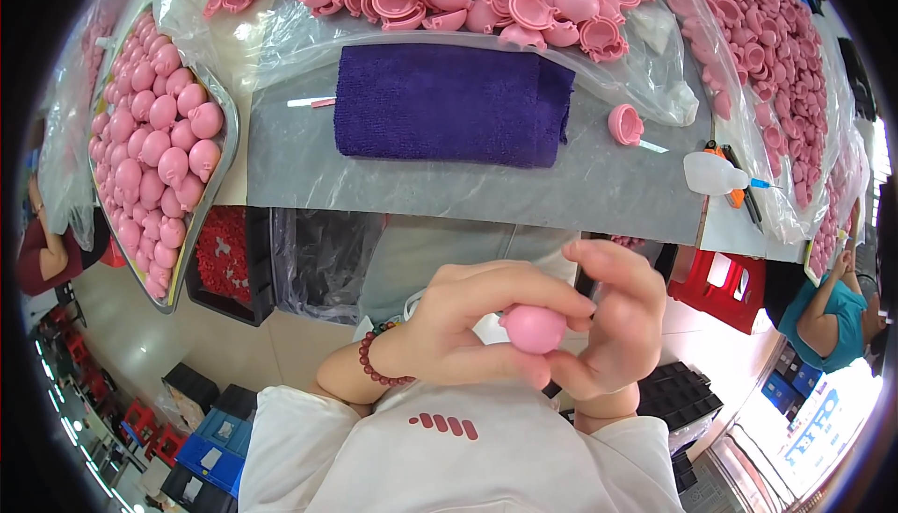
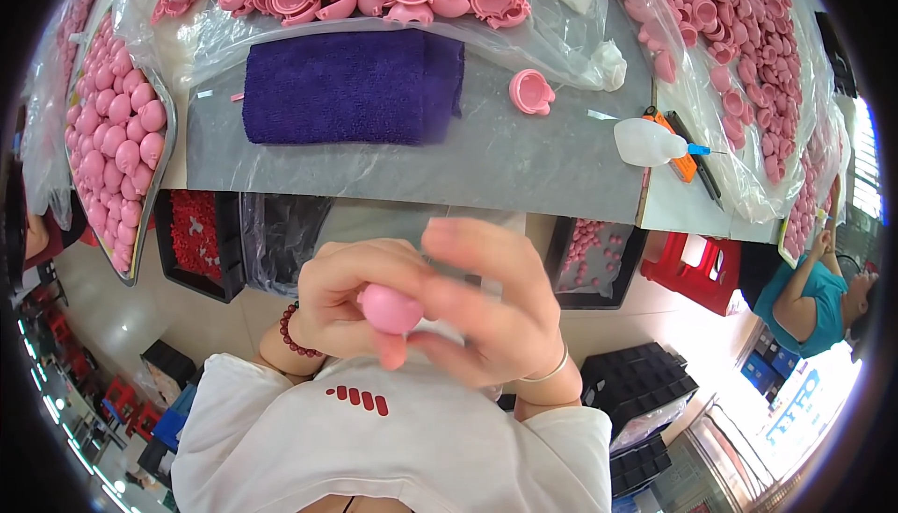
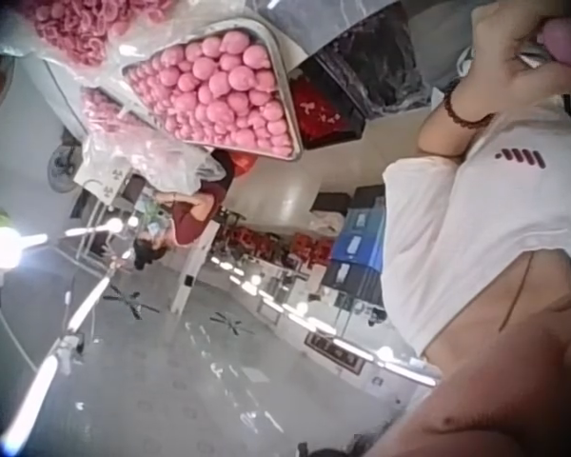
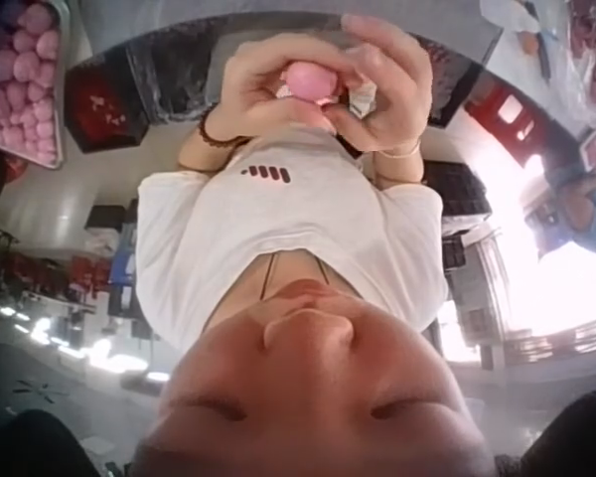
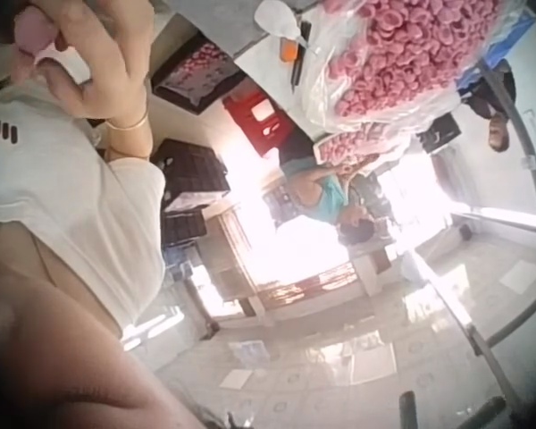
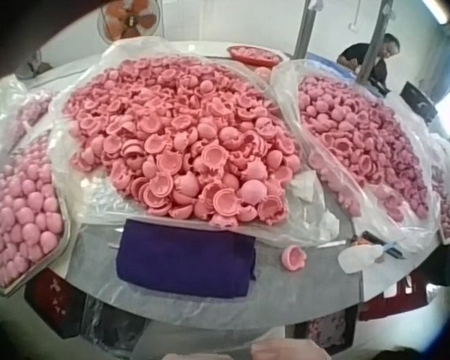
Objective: The person is assembling and gluing small pink plastic components together at a factory workbench.
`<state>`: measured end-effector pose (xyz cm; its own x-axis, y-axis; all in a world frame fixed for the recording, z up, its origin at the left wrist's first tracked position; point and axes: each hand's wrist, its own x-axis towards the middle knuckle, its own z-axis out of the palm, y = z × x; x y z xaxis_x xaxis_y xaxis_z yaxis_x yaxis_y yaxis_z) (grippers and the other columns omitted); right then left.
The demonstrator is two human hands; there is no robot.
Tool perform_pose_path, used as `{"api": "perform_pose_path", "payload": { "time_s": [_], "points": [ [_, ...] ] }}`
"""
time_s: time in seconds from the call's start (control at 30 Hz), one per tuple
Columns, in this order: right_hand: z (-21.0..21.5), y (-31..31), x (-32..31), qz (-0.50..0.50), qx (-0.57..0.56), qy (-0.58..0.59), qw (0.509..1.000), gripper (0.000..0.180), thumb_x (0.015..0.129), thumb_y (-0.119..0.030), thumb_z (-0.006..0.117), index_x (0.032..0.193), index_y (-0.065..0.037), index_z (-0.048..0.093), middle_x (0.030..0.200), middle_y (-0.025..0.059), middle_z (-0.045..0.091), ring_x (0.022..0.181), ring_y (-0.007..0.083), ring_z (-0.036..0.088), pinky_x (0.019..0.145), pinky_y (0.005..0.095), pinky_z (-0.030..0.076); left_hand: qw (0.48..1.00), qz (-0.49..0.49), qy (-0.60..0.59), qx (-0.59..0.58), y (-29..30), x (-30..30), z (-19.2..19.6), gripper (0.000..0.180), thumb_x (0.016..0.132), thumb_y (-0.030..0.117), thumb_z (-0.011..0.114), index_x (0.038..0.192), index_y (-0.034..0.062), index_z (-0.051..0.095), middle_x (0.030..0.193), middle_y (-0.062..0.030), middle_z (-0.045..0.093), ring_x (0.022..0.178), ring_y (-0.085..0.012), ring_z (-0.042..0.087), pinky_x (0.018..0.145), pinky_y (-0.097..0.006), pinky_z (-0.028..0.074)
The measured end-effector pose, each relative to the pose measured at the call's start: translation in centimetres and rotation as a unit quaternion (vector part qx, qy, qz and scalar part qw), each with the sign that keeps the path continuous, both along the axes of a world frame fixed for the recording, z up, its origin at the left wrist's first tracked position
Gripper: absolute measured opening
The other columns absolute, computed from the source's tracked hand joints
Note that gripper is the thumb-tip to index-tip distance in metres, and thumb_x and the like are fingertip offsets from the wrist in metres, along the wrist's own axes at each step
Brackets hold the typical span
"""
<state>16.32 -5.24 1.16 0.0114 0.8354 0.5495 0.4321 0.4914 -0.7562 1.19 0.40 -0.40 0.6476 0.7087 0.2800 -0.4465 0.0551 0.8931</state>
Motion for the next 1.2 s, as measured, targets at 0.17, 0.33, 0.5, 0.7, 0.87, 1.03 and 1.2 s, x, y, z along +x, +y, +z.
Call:
{"api": "perform_pose_path", "payload": {
  "time_s": [0.17,0.33,0.5,0.7,0.87,1.03,1.2],
  "points": [
    [0.3,0.2,0.4,0.085,-0.049,0.189,0.977,0.088,0.051,-0.037,0.082,0.122,0.000,0.044,0.116,0.0232,0.050,0.102,0.0365,0.053,0.083,0.0437,0.045,0.998,-0.001,-0.064,-0.017,-0.4,0.6,0.2,0.047,0.070,0.037,0.071,0.095,0.0000,0.058,0.079,-0.0133,0.063,0.069,-0.0203,0.060,0.058,-0.029,0.047],
    [1.3,0.5,-1.0,0.097,-0.055,0.177,0.978,0.098,0.048,-0.047,0.081,0.122,0.004,0.042,0.117,0.0255,0.049,0.104,0.0376,0.053,0.085,0.0446,0.045,0.995,0.021,-0.074,0.060,0.0,0.7,0.5,0.044,0.069,0.037,0.072,0.092,0.0012,0.059,0.080,-0.0138,0.063,0.067,-0.0194,0.059,0.056,-0.027,0.046],
    [0.8,1.2,-2.3,0.099,-0.040,0.135,0.985,0.096,0.053,-0.051,0.077,0.120,0.008,0.041,0.116,0.0241,0.050,0.102,0.0375,0.055,0.081,0.0434,0.048,0.997,0.036,-0.059,0.039,-0.8,0.6,0.3,0.036,0.070,0.024,0.073,0.092,-0.0014,0.061,0.084,-0.0117,0.061,0.075,-0.0232,0.059,0.066,-0.030,0.046],
    [0.4,1.1,-3.2,0.058,-0.022,0.178,0.982,0.087,0.061,-0.053,0.071,0.112,0.012,0.044,0.110,0.0205,0.054,0.091,0.0353,0.060,0.075,0.0414,0.053,0.996,0.043,-0.071,0.024,-1.1,1.0,0.3,0.031,0.072,0.021,0.071,0.091,-0.0021,0.062,0.080,-0.0131,0.061,0.074,-0.0244,0.060,0.067,-0.031,0.047],
    [0.5,1.2,-2.4,0.089,-0.059,0.097,0.990,0.088,0.053,-0.062,0.073,0.106,0.003,0.047,0.100,0.0213,0.056,0.092,0.0336,0.059,0.077,0.0452,0.052,0.993,0.097,-0.053,0.029,-1.5,1.2,0.5,0.025,0.071,0.016,0.071,0.088,-0.0013,0.064,0.078,-0.0102,0.062,0.071,-0.0210,0.060,0.064,-0.028,0.047],
    [0.5,1.2,-2.7,0.078,-0.056,0.130,0.987,0.068,0.061,-0.053,0.073,0.094,0.003,0.052,0.088,0.0186,0.058,0.081,0.0322,0.061,0.071,0.0445,0.053,0.990,0.123,-0.049,0.039,-2.0,1.3,0.5,0.019,0.072,0.011,0.069,0.086,-0.0007,0.066,0.073,-0.0058,0.062,0.066,-0.0160,0.060,0.059,-0.024,0.046],
    [0.3,1.1,-3.2,0.058,-0.042,0.157,0.985,0.058,0.065,-0.045,0.071,0.091,0.004,0.053,0.081,0.0178,0.058,0.075,0.0318,0.062,0.068,0.0430,0.054,0.985,0.146,-0.058,0.071,-1.8,1.5,0.6,0.017,0.074,0.011,0.068,0.085,-0.0015,0.065,0.069,-0.0035,0.061,0.060,-0.0131,0.059,0.056,-0.022,0.045]
  ]
}}
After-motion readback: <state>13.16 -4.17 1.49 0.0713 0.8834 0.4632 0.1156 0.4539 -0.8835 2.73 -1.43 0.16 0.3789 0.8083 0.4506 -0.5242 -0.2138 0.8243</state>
